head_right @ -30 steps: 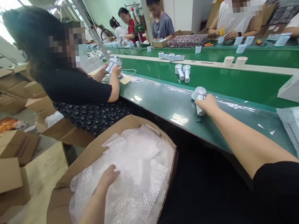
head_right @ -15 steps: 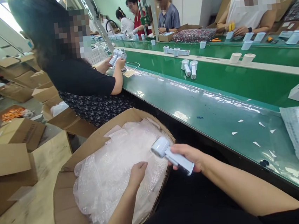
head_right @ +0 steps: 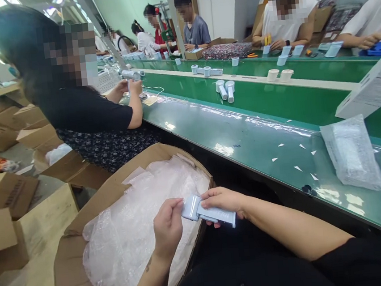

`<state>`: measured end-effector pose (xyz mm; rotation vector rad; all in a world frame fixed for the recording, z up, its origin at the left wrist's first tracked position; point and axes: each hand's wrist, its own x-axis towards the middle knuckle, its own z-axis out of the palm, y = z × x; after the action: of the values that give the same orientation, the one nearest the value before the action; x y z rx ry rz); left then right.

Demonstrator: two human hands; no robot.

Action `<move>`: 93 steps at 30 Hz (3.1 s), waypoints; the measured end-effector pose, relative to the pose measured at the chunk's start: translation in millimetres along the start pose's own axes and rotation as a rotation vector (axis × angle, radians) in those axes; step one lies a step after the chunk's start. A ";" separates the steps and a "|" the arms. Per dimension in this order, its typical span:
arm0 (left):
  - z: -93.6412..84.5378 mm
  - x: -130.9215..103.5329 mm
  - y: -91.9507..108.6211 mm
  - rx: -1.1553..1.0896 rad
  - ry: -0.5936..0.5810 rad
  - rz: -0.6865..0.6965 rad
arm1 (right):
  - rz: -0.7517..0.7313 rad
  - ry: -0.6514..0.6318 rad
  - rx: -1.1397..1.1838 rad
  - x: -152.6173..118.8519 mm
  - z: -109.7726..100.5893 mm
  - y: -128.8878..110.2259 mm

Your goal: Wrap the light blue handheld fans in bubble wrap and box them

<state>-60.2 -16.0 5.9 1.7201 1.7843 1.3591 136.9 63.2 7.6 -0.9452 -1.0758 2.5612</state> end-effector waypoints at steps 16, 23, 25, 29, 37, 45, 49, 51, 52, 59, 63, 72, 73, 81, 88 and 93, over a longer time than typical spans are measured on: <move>58.8 -14.4 6.7 0.402 0.068 0.300 | -0.196 0.429 0.093 -30.5 -8.8 15.8; 74.2 -22.8 21.6 0.212 -0.087 -0.300 | -0.301 0.502 0.170 -46.1 -3.0 17.1; 76.2 -22.3 26.5 0.190 -0.097 -0.206 | -0.323 0.530 0.143 -45.8 -4.0 17.5; 78.3 -23.0 34.9 0.257 0.027 0.196 | -0.182 0.447 0.161 -46.0 -9.7 16.7; 86.6 -41.2 33.6 0.255 -0.097 0.570 | 0.069 0.284 0.360 -59.3 -24.1 32.3; 95.3 -52.1 39.2 0.199 -0.296 0.749 | 0.007 0.513 0.363 -70.1 -23.9 70.5; 96.0 -46.4 45.9 0.240 -0.417 0.814 | -0.182 0.761 0.027 -62.6 -35.8 77.2; 96.8 -45.9 46.6 0.215 -0.450 0.802 | -0.231 0.816 -0.062 -62.9 -38.1 77.7; 97.4 -46.9 45.7 0.191 -0.444 0.774 | -0.257 0.841 -0.103 -65.3 -37.4 77.3; 99.6 -66.1 28.3 -0.118 -0.600 0.415 | -0.586 0.742 -1.068 -127.0 -27.1 75.6; 90.4 -67.3 40.1 -0.253 -0.799 0.110 | -0.381 0.451 -1.108 -167.6 -29.9 71.9; 65.2 50.1 142.0 -0.555 -0.535 -0.041 | -0.565 0.629 -0.620 -183.1 -1.1 -36.4; 62.5 70.7 156.5 -0.503 -0.488 0.041 | -0.582 0.678 -0.664 -185.2 2.1 -54.5; 116.2 210.4 214.0 -0.143 -0.251 0.520 | -0.913 0.888 -0.510 -188.1 -48.8 -194.3; 226.7 215.9 173.1 -0.133 -0.240 0.584 | -0.834 1.332 -1.215 -150.5 -129.9 -161.9; 237.6 141.0 118.1 -0.091 -0.437 0.785 | -0.416 1.043 -1.310 -156.7 -142.0 -89.6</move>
<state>160.6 186.0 32.2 2.5450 0.8156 1.1320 342.9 142.8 70.5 -1.6682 -2.0837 0.5245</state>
